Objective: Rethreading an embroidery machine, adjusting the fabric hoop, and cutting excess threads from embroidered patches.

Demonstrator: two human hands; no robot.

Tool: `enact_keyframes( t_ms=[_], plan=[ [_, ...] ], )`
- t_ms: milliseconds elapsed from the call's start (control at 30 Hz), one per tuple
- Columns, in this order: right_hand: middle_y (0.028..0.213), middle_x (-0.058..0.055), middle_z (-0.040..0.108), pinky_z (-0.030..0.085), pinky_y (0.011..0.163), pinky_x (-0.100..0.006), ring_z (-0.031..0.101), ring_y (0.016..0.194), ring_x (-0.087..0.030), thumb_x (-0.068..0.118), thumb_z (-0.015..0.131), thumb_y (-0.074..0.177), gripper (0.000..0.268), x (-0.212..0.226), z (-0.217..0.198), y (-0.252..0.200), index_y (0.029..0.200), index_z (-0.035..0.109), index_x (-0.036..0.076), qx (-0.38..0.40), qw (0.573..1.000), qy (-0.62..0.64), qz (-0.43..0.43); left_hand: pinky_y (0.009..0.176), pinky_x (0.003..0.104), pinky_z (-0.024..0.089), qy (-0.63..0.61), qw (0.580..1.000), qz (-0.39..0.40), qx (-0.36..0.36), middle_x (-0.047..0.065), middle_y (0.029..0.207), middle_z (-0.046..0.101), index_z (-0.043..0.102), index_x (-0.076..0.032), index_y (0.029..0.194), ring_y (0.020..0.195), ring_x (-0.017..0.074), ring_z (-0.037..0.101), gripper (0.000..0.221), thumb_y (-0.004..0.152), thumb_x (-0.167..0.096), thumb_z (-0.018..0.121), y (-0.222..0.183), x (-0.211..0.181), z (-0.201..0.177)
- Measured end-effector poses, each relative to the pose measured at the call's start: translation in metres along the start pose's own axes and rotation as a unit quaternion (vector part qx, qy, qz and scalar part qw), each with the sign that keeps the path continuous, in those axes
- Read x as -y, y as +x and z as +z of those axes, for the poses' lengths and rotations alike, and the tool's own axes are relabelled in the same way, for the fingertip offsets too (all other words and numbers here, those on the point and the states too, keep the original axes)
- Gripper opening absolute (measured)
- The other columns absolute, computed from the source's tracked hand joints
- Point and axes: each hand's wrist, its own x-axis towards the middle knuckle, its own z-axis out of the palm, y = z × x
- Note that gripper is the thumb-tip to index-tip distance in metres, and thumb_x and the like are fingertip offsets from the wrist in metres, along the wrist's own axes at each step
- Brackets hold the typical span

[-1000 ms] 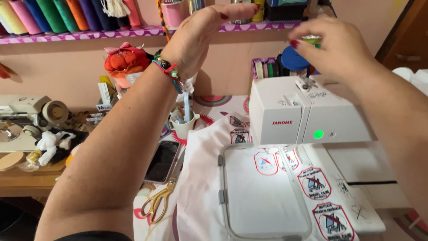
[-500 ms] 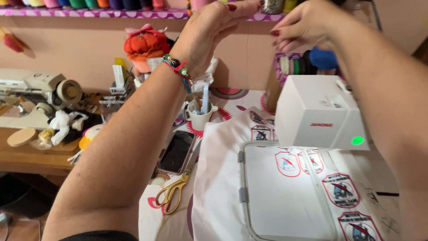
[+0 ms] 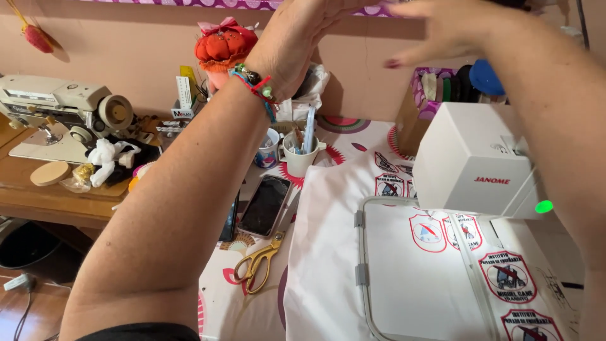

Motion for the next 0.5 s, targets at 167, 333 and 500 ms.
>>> enact_keyframes(
  t_ms=[167, 333, 500],
  plan=[
    [0.103, -0.01, 0.074, 0.04, 0.051, -0.024, 0.064, 0.064, -0.018, 0.022, 0.055, 0.108, 0.019, 0.051, 0.009, -0.024, 0.117, 0.061, 0.006, 0.087, 0.81, 0.551, -0.178, 0.064, 0.029, 0.033, -0.026, 0.986, -0.096, -0.133, -0.003, 0.066, 0.04, 0.049, -0.015, 0.069, 0.064, 0.0103, 0.035, 0.022, 0.077, -0.028, 0.064, 0.004, 0.003, 0.024],
    [0.07, -0.002, 0.047, 0.036, 0.059, -0.026, 0.047, 0.062, -0.014, 0.03, 0.042, 0.107, 0.035, 0.024, 0.029, 0.007, 0.076, 0.043, 0.016, 0.071, 0.766, 0.627, -0.122, 0.065, 0.034, 0.044, -0.183, 0.97, -0.029, -0.16, 0.006, 0.076, 0.056, 0.041, -0.012, 0.109, 0.062, 0.0164, 0.045, 0.043, 0.07, 0.001, 0.055, 0.017, 0.086, 0.034],
    [0.067, 0.01, 0.027, 0.032, 0.061, -0.021, 0.034, 0.056, -0.008, 0.039, 0.04, 0.114, 0.049, -0.029, 0.034, 0.019, 0.069, 0.027, 0.025, 0.064, 0.758, 0.647, -0.045, 0.058, 0.026, 0.039, -0.111, 0.983, -0.08, -0.123, -0.002, 0.085, 0.05, 0.037, -0.008, 0.156, 0.068, 0.007, 0.041, 0.069, 0.092, -0.022, 0.058, 0.017, 0.14, 0.056]
  ],
)
